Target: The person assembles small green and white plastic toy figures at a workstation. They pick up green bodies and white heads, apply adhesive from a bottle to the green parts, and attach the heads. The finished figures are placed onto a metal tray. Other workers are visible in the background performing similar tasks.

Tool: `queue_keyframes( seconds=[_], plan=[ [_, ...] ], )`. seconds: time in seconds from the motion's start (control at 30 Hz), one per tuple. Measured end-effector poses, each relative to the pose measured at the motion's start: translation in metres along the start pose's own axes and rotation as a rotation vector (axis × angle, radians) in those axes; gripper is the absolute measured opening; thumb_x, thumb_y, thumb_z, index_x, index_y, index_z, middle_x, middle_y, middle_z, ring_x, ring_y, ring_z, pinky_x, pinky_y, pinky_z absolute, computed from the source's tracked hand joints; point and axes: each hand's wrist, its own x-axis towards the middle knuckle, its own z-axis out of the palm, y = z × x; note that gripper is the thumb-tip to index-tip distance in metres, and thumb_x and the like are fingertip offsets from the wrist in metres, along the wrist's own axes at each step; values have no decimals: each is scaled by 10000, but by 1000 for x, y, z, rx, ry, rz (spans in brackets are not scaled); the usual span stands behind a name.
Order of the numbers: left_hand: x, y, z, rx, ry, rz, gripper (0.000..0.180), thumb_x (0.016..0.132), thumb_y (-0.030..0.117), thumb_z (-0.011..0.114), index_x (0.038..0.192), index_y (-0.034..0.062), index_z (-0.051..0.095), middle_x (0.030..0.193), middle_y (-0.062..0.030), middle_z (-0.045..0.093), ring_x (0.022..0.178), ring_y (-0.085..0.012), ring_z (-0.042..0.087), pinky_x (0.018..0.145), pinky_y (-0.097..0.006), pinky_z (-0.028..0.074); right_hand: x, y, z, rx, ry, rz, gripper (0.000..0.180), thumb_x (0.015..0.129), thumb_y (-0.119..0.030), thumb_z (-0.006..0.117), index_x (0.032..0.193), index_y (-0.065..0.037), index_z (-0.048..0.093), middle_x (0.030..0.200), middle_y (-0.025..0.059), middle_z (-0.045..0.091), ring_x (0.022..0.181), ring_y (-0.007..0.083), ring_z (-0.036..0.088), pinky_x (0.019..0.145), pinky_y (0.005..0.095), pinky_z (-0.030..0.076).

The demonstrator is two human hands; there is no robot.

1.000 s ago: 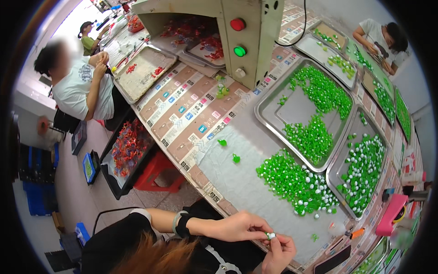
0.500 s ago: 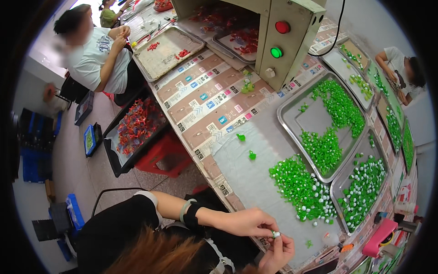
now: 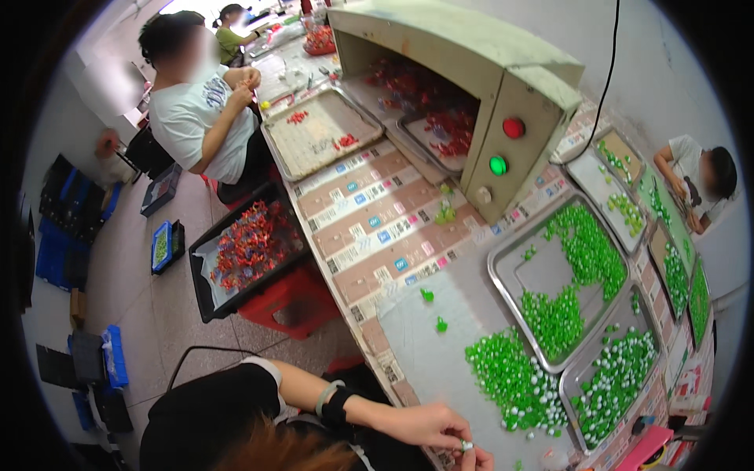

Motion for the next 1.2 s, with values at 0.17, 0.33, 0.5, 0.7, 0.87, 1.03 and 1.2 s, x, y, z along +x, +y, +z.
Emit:
queue_keyframes(
  seconds=[0.17,0.33,0.5,0.7,0.87,1.03,1.2],
  plan=[
    [2,-2,-3,116,26,61,147,762,101,519,837,-22,547,668,-73,583,603,-130,546,562,-241,430,-9,-14,0,-117,37,72,81,779,-41,502,816,30,488,771,115,543,688,167,524,636,259,434],
    [1,0,1,-43,56,123,118,737,73,519,752,-43,530,584,-76,568,531,-117,538,501,-233,417,-1,-5,-12,-113,-43,125,85,787,-57,496,820,20,480,777,122,541,702,166,517,633,255,425],
    [1,1,-4,14,11,89,130,754,86,512,804,-30,539,648,-84,578,584,-141,547,547,-251,430,5,-8,-19,-193,-135,174,81,793,-65,492,823,7,472,780,117,541,705,160,515,634,255,425],
    [2,-3,-4,43,2,84,147,757,94,515,845,-20,542,673,-99,579,603,-160,550,565,-265,433,-7,-10,2,-114,12,41,67,775,-40,510,787,21,485,753,108,538,681,152,516,633,252,426],
    [2,-3,-4,73,3,68,152,758,100,517,844,-23,540,683,-99,583,607,-158,553,564,-263,434,-8,-13,4,-114,57,83,67,767,-30,515,798,25,490,762,111,538,682,156,520,633,248,428],
    [2,-4,-3,19,-10,53,157,761,106,516,847,-22,542,688,-98,586,611,-153,556,562,-259,435,-6,-13,0,-120,16,120,64,771,-26,508,802,27,491,779,116,537,698,164,524,645,254,435],
    [1,0,-5,100,-6,48,160,766,109,514,853,-21,545,679,-88,586,610,-145,555,554,-254,434,-5,-7,0,-82,35,63,63,776,-23,499,806,31,491,777,120,534,698,167,522,647,259,436]
  ],
)
